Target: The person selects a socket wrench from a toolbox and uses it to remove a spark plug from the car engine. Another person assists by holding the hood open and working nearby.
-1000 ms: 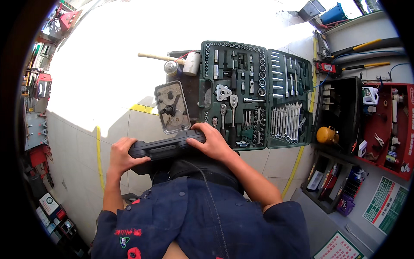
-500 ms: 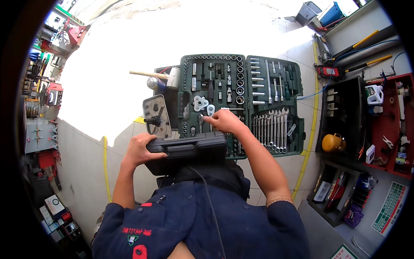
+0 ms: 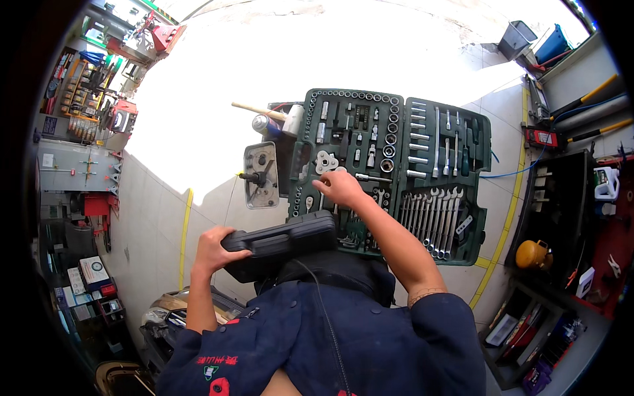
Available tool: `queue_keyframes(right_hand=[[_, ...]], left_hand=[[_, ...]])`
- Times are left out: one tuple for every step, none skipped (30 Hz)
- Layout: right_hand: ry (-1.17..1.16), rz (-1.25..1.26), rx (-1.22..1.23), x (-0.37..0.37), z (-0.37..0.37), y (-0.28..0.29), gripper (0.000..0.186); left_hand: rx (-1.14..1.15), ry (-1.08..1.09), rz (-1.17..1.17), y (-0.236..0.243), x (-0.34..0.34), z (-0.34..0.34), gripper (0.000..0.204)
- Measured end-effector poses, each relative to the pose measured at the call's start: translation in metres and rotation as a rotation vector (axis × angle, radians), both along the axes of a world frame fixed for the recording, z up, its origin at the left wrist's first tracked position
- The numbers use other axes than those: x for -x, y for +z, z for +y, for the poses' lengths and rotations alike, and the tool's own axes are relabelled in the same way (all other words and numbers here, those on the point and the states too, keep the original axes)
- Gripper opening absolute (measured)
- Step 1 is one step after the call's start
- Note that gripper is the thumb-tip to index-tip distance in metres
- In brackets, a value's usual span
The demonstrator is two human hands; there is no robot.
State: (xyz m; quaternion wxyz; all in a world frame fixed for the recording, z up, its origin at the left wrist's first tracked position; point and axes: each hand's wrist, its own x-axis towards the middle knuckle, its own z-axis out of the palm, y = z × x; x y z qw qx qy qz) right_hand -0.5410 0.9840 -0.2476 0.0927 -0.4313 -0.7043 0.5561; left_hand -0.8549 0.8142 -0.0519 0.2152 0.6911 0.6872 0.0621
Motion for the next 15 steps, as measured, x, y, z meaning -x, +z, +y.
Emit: queue_keyframes(right_hand=[[0.000,0.235,0.273,0.000,-0.003,0.021,0.048],[0.134,0.267,0.227,-0.005,-0.012,0.026,0.052],[0.211,0.260,0.161,-0.011,-0.016,0.036,0.054],[0.289,0.259,0.106,-0.016,-0.027,0.044,0.057],[0.330,0.249,0.040,-0.023,-0.028,0.056,0.057],[0.332,0.208,-0.043,-0.031,-0.032,0.067,0.057],[0.291,0.149,-0.126,-0.038,-0.032,0.078,0.057],[0.232,0.080,-0.202,-0.046,-0.033,0.090,0.058],[0.165,0.008,-0.265,-0.056,-0.033,0.101,0.058],[0.094,-0.065,-0.311,-0.066,-0.031,0.112,0.058],[0.027,-0.140,-0.339,-0.076,-0.029,0.117,0.059],[-0.034,-0.206,-0.356,-0.087,-0.026,0.119,0.059],[-0.076,-0.246,-0.372,-0.098,-0.024,0.115,0.059],[-0.108,-0.280,-0.386,-0.108,-0.024,0.105,0.060],[-0.136,-0.297,-0.401,-0.118,-0.022,0.092,0.057]], left_hand=[[0.006,-0.002,0.003,0.001,-0.005,0.003,0.066],[0.010,-0.015,0.002,0.000,-0.011,0.010,0.067],[0.025,-0.029,0.010,0.001,-0.015,0.021,0.067],[0.039,-0.042,0.001,-0.001,-0.019,0.025,0.068],[0.049,-0.058,-0.006,-0.001,-0.024,0.033,0.069],[0.046,-0.068,-0.028,-0.007,-0.027,0.039,0.069],[0.035,-0.073,-0.047,-0.018,-0.028,0.048,0.070],[0.046,-0.079,-0.087,-0.028,-0.032,0.057,0.071],[0.064,-0.087,-0.131,-0.038,-0.035,0.067,0.072],[0.089,-0.091,-0.171,-0.047,-0.040,0.078,0.073],[0.137,-0.105,-0.221,-0.059,-0.046,0.091,0.074],[0.194,-0.119,-0.272,-0.072,-0.055,0.104,0.075],[0.255,-0.131,-0.323,-0.084,-0.064,0.116,0.076],[0.285,-0.150,-0.346,-0.095,-0.075,0.125,0.077],[0.299,-0.176,-0.357,-0.105,-0.086,0.133,0.077]])
